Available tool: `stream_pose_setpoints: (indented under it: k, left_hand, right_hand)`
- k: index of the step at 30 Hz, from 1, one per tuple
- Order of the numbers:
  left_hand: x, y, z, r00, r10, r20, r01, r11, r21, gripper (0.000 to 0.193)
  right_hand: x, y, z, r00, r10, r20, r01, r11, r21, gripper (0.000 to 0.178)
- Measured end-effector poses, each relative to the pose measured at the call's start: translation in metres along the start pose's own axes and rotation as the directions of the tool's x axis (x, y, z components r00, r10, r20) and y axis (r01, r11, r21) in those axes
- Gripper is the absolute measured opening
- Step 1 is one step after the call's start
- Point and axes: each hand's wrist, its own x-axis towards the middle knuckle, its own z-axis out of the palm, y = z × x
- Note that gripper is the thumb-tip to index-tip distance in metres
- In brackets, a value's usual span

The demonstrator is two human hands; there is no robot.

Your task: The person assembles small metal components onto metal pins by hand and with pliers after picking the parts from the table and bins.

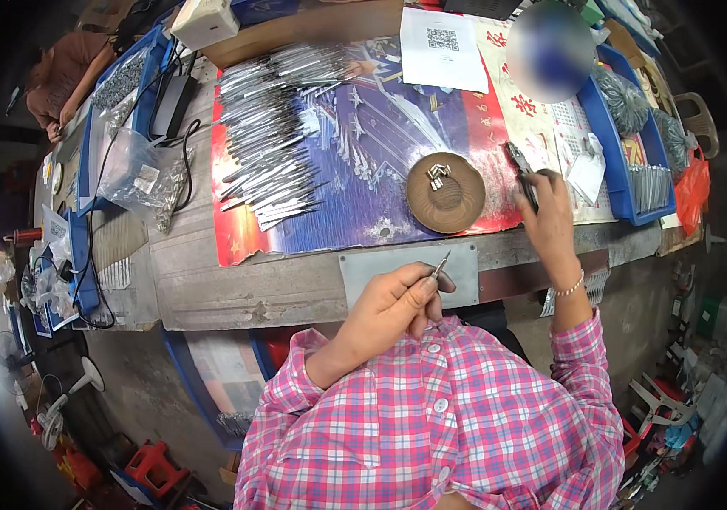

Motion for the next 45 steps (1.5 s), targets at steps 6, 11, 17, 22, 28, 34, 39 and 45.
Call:
stream_pose_setpoints:
  k: [6, 11, 17, 22, 28, 34, 39, 45]
  left_hand:
    - [0.005, -0.004, 0.002, 0.992, -0.094, 0.081, 0.104, 0.986, -0.13, 0.027]
    - [0.0, 0.0, 0.004, 0.986, -0.12, 0.112, 0.141, 0.97, -0.196, 0.024]
    - [-0.001, -0.012, 0.006, 0.879, 0.457, -0.134, -0.229, 0.654, 0.721, 0.015]
    - [-0.008, 0.0, 0.003, 0.996, 0.003, -0.084, 0.01, 0.989, 0.149, 0.022]
    - [-0.01, 0.0, 0.001, 0.998, -0.058, -0.026, 0.06, 0.997, 0.052, 0.024]
    - [-0.009, -0.002, 0.001, 0.999, -0.046, -0.025, 0.047, 0.998, 0.049, 0.024]
    - [-0.013, -0.003, 0.001, 0.995, -0.095, -0.015, 0.096, 0.993, 0.068, 0.026]
    - [-0.016, -0.007, -0.004, 0.997, -0.073, -0.039, 0.071, 0.996, -0.046, 0.026]
  right_hand:
    - [-0.024, -0.082, -0.032, 0.831, -0.295, 0.471, -0.529, -0.161, 0.833, 0.02]
    - [-0.025, -0.097, -0.028, 0.846, -0.361, 0.393, -0.49, -0.234, 0.84, 0.012]
    - [-0.021, -0.11, -0.035, 0.837, -0.285, 0.468, -0.513, -0.111, 0.851, 0.01]
    - [-0.018, -0.104, -0.035, 0.877, -0.295, 0.38, -0.45, -0.222, 0.865, 0.013]
    - [-0.019, -0.101, -0.038, 0.854, -0.359, 0.377, -0.412, -0.024, 0.911, 0.014]
    - [-0.026, -0.108, -0.036, 0.896, -0.308, 0.319, -0.318, 0.056, 0.946, 0.011]
    - [-0.014, -0.098, -0.026, 0.971, -0.007, 0.241, -0.236, -0.238, 0.942, 0.01]
    - [-0.021, -0.113, -0.037, 0.863, -0.293, 0.412, -0.449, -0.07, 0.891, 0.01]
